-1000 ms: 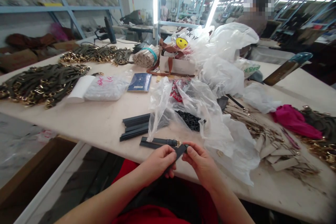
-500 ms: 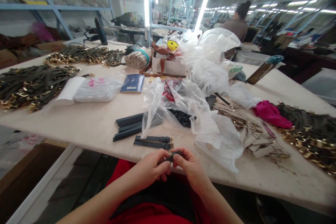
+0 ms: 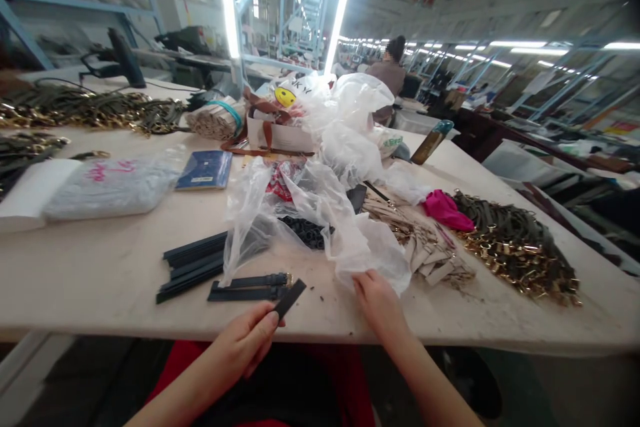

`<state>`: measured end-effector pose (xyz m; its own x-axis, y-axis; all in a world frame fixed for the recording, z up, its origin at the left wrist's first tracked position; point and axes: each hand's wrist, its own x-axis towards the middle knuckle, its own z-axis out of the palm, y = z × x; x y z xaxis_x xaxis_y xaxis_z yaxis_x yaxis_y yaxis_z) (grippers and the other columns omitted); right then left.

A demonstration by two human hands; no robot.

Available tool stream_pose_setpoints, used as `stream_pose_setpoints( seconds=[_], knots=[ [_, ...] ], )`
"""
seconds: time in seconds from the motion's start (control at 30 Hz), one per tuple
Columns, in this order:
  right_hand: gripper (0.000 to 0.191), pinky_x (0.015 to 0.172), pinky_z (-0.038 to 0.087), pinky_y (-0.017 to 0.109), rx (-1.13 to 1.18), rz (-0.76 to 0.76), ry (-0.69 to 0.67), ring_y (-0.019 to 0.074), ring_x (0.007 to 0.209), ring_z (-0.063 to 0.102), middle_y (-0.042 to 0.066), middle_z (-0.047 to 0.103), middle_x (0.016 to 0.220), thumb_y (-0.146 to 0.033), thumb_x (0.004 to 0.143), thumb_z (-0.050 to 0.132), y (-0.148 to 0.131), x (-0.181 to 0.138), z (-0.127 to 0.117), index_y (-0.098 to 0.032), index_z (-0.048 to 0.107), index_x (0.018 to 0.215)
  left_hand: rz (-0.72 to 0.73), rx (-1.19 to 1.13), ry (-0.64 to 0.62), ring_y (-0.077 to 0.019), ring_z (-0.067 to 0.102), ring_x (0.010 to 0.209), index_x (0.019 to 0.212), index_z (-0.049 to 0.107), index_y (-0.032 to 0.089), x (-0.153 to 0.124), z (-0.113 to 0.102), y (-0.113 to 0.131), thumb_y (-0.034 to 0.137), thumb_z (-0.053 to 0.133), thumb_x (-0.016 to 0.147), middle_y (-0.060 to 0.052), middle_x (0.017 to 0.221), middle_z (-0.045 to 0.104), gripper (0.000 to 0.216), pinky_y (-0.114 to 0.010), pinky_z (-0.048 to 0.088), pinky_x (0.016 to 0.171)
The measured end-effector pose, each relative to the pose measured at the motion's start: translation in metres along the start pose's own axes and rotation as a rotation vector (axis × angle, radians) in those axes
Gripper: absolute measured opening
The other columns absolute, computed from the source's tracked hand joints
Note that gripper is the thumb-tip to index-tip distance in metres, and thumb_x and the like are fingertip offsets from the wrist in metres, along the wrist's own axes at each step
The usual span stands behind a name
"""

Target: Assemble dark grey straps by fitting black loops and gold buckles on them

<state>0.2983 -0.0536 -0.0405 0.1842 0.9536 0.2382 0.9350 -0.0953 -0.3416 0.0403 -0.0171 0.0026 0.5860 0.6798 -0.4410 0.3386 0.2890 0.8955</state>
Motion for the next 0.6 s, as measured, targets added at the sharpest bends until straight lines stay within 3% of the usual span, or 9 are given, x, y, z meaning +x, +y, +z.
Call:
stream_pose_setpoints(
  seconds=[0.1,0.2,0.37,0.47,0.6],
  knots=[
    [0.016,0.064,0.042,0.031,-0.054,0.022,0.015,0.0195,0.068,0.056,0.008,0.059,0.077,-0.019,0.083,0.047,0.028,0.010,0.005,-0.018,0.062,0.078,-0.017,0.013,-0.052,-0.0063,0.038,0.038,0.072,0.043,0.018,0.006,0.008,-0.002,0.053,0.039,0.075,0.007,0.048,0.043,0.036,-0.018,0.027,0.040],
    [0.019,0.063,0.042,0.031,-0.024,0.029,0.010,0.0192,0.065,0.056,0.008,0.059,0.073,-0.018,0.083,0.046,0.036,0.015,0.007,-0.017,0.062,0.074,-0.036,0.010,-0.081,-0.0081,0.048,0.046,0.073,0.044,0.017,0.010,0.013,-0.002,0.046,0.040,0.074,0.002,0.064,0.051,0.030,-0.019,0.032,0.042],
    [0.023,0.068,0.045,0.033,0.150,0.064,0.002,0.0203,0.072,0.057,0.008,0.062,0.077,-0.028,0.086,0.043,0.029,0.015,-0.007,-0.017,0.063,0.083,-0.026,0.082,-0.108,-0.0056,0.039,0.041,0.076,0.045,0.017,0.012,0.015,0.004,0.043,0.036,0.078,0.003,0.065,0.051,0.028,-0.018,0.029,0.041],
    [0.025,0.060,0.047,0.029,0.611,0.222,-0.083,0.0160,0.062,0.057,0.003,0.061,0.070,-0.038,0.084,0.047,0.000,0.009,-0.009,-0.017,0.060,0.087,0.053,0.108,-0.065,-0.0063,0.038,0.042,0.073,0.046,0.017,0.017,0.018,0.011,0.042,0.036,0.081,0.004,0.060,0.046,0.029,-0.019,0.030,0.042],
    [0.022,0.064,0.049,0.029,1.375,0.498,-0.268,0.0124,0.062,0.056,0.001,0.062,0.079,-0.039,0.076,0.060,-0.065,-0.007,0.000,-0.019,0.057,0.084,0.125,0.108,0.049,-0.0072,0.040,0.047,0.081,0.048,0.017,0.029,0.020,0.018,0.041,0.043,0.080,0.005,0.063,0.045,0.025,-0.019,0.033,0.045]
  ],
)
